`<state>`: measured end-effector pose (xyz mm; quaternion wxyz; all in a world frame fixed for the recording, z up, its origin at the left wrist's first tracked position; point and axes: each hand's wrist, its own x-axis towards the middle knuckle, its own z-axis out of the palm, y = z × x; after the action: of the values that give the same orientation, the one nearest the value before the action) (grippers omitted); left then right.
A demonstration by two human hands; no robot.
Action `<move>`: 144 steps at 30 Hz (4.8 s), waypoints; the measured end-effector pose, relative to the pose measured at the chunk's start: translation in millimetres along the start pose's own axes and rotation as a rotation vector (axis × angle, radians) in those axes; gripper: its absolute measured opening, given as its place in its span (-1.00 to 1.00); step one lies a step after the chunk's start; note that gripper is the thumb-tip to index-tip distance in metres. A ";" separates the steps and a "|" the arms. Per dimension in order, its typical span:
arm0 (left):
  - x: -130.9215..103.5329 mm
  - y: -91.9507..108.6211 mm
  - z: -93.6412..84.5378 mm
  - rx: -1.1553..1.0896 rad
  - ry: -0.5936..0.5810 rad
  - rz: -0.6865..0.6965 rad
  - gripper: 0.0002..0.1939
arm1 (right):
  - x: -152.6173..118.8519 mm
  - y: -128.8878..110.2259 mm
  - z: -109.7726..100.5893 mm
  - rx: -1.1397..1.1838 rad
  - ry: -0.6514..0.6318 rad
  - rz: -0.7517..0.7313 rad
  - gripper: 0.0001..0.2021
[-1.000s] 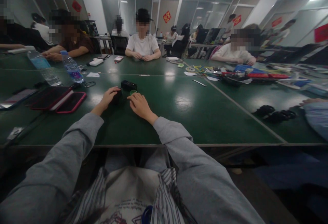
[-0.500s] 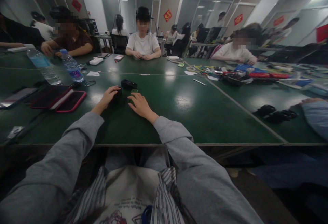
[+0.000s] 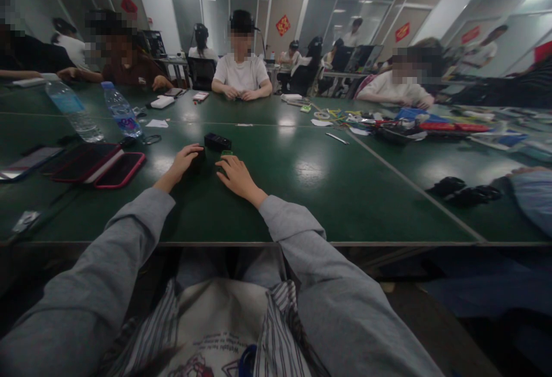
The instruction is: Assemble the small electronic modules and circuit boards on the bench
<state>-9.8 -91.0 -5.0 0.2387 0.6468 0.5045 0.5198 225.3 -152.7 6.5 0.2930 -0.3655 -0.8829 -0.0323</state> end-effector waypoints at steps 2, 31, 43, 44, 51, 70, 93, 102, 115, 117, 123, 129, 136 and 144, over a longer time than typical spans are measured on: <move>0.7 -1.4 0.1 0.004 -0.002 0.002 -0.71 | 0.4 -0.2 -0.9 0.010 0.001 0.007 -0.70; 5.4 -12.5 0.4 0.083 -0.013 0.075 -0.71 | 0.5 2.8 -0.8 0.010 0.002 -0.008 -0.71; 6.6 -13.5 0.3 0.098 -0.017 0.081 -0.73 | 0.5 1.9 -2.4 0.030 -0.011 -0.002 -0.70; 6.7 -14.1 0.3 0.097 -0.018 0.081 -0.73 | 0.4 1.5 -2.8 0.028 -0.011 -0.004 -0.70; 5.7 -13.2 0.1 0.104 -0.022 0.075 -0.72 | -0.7 1.5 -2.8 0.026 -0.015 -0.006 -0.68; 6.0 -10.2 1.4 0.126 -0.017 0.081 -0.73 | -1.5 1.9 -0.7 0.029 -0.035 -0.005 -0.67; 3.1 -3.0 0.9 0.149 -0.047 0.091 -0.73 | -2.7 -2.2 -1.8 0.012 -0.034 0.026 -0.67; 4.9 -6.7 1.2 0.151 -0.044 0.109 -0.73 | -3.2 -2.2 -1.1 0.024 -0.026 0.022 -0.67; 4.8 -8.0 0.9 0.190 -0.043 0.131 -0.73 | -3.1 -2.0 -0.6 0.032 -0.036 0.027 -0.66; 3.8 -7.0 1.4 0.208 -0.053 0.151 -0.74 | -3.0 -2.0 -0.7 0.025 -0.031 0.025 -0.66; -2.0 2.7 3.9 0.243 -0.119 0.200 -0.74 | -2.8 -1.6 0.1 0.025 -0.026 0.019 -0.66; -0.8 2.0 4.3 0.236 -0.121 0.191 -0.74 | -3.1 -0.4 1.3 0.033 -0.026 0.023 -0.66; 0.8 -3.5 4.9 0.213 -0.115 0.211 -0.74 | -3.4 -1.4 0.2 0.021 -0.019 0.008 -0.67; -0.6 -0.6 4.6 0.222 -0.111 0.189 -0.74 | -3.3 -1.1 0.4 0.025 -0.033 0.019 -0.66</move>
<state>-5.8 -90.3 -7.4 0.1433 0.7415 0.4817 0.4445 226.3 -155.5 4.6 0.2830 -0.3708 -0.8844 -0.0126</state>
